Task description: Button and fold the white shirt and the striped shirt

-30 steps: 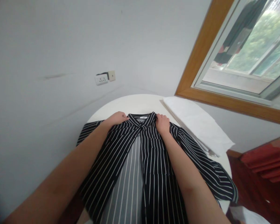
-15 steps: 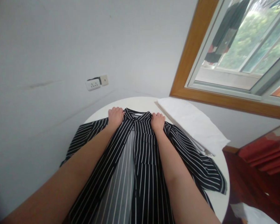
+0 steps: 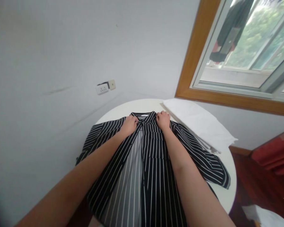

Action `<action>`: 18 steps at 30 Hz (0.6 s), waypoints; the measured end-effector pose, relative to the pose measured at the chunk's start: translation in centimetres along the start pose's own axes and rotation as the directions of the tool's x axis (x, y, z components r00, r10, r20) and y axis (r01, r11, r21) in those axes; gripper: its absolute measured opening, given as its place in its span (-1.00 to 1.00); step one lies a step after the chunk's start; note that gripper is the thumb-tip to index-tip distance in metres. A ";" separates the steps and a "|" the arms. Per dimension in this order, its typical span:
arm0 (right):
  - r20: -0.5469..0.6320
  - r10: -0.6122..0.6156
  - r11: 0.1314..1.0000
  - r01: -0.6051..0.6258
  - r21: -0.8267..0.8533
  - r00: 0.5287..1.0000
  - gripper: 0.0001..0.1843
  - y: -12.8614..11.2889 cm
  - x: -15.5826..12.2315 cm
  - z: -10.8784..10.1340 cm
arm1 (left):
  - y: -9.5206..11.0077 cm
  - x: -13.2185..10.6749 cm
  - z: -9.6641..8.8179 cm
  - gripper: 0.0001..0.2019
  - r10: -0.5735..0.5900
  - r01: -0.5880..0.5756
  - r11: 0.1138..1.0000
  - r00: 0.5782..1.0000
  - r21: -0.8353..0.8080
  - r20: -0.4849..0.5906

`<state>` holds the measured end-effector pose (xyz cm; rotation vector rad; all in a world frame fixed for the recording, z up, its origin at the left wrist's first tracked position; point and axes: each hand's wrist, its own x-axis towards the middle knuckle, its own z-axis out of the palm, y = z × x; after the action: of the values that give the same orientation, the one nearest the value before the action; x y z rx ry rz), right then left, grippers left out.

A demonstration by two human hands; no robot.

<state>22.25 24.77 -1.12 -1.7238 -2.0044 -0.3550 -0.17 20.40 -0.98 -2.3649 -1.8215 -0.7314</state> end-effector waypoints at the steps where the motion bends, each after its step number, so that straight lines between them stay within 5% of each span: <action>1: -0.027 -0.029 1.000 0.029 0.005 0.999 -0.70 -0.2 -0.2 -0.5 | -0.1 -0.5 0.4 -0.80 -0.024 0.024 1.000 0.999 0.010 -0.032; 4: 0.023 -0.135 0.990 0.134 0.041 0.991 -0.67 -1.1 -1.5 -1.9 | -0.8 -1.3 1.2 -0.83 -0.048 0.049 0.999 0.997 0.015 -0.066; 10: 0.372 -0.231 0.972 0.195 0.132 0.899 -0.43 -3.5 -6.5 -2.9 | -1.3 -1.0 1.9 -0.76 -0.018 0.019 1.000 0.998 0.012 -0.054; 18: 0.494 -0.270 0.959 0.184 0.216 0.826 -0.26 -4.3 -8.4 -3.8 | -1.1 -0.5 2.3 -0.58 -0.030 0.020 0.995 0.995 0.102 0.098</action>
<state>19.60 14.97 -1.64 -1.5939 -2.5527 0.2308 -0.57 21.03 -3.50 -2.3581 -1.8815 -0.5189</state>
